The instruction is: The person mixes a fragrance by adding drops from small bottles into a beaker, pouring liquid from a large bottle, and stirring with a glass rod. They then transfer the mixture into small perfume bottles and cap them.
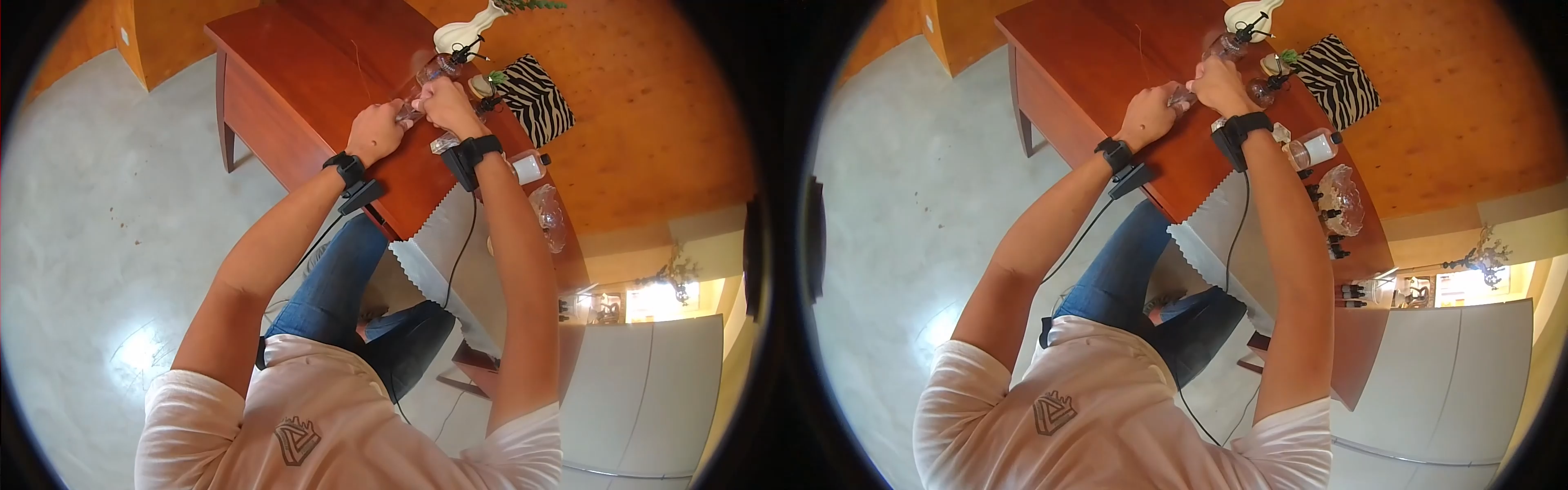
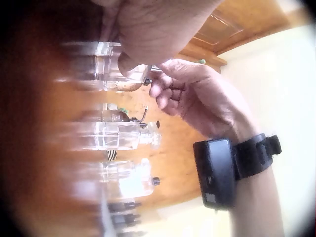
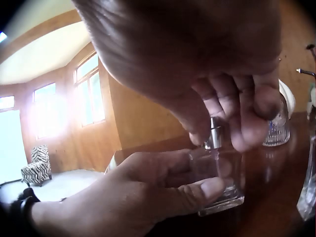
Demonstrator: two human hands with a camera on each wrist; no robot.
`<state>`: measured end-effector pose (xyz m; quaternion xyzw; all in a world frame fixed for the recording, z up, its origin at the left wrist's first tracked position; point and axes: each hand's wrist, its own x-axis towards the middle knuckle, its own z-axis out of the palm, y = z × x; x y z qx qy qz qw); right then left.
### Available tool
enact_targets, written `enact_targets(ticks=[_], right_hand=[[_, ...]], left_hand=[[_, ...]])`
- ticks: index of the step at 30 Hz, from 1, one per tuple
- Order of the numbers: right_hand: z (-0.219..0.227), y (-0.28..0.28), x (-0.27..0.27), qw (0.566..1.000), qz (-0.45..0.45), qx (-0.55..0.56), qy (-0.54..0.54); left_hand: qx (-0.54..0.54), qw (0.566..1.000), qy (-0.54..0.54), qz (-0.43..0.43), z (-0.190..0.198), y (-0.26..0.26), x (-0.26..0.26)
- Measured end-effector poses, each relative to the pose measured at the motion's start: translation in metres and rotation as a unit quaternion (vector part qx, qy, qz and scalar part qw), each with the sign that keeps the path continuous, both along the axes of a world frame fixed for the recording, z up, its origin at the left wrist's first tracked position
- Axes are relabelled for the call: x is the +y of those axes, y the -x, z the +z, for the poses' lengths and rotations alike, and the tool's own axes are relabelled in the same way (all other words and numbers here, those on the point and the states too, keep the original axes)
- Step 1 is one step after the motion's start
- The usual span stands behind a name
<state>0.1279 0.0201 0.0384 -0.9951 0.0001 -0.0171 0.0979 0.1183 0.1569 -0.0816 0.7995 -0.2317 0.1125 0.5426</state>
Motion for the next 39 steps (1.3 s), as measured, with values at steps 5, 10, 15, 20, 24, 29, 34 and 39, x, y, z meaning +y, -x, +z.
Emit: enact_targets(ticks=[5,10,15,20,24,29,34,39], right_hand=[[-0.012,0.0,-0.005,0.985,0.117,-0.101,-0.072],[-0.002,0.0,0.003,0.998,-0.001,-0.058,0.003],[0.027,0.008,-0.019,0.987,0.068,-0.115,-0.093],[0.094,0.094,-0.035,0.947,0.044,-0.08,-0.307],[0.135,0.2,-0.069,0.947,-0.027,-0.156,-0.28],[0.134,0.309,-0.153,0.927,-0.14,-0.214,-0.275],[0.06,0.368,-0.211,0.894,-0.217,-0.173,-0.353],[-0.005,0.386,-0.224,0.852,-0.24,-0.145,-0.441]], left_hand=[[0.007,1.0,0.003,0.0,0.0,0.0,0.0],[0.001,1.0,0.003,0.0,-0.001,-0.001,-0.001],[0.008,1.0,-0.003,0.0,0.002,0.0,0.001],[0.017,1.0,-0.004,-0.001,0.004,0.001,0.002],[-0.009,1.0,-0.017,0.006,-0.003,-0.004,-0.001],[-0.019,0.999,-0.021,-0.021,-0.004,-0.007,-0.002],[0.096,0.976,0.16,-0.111,0.0,-0.02,-0.006],[0.037,0.95,0.298,-0.085,0.067,0.016,0.0]])
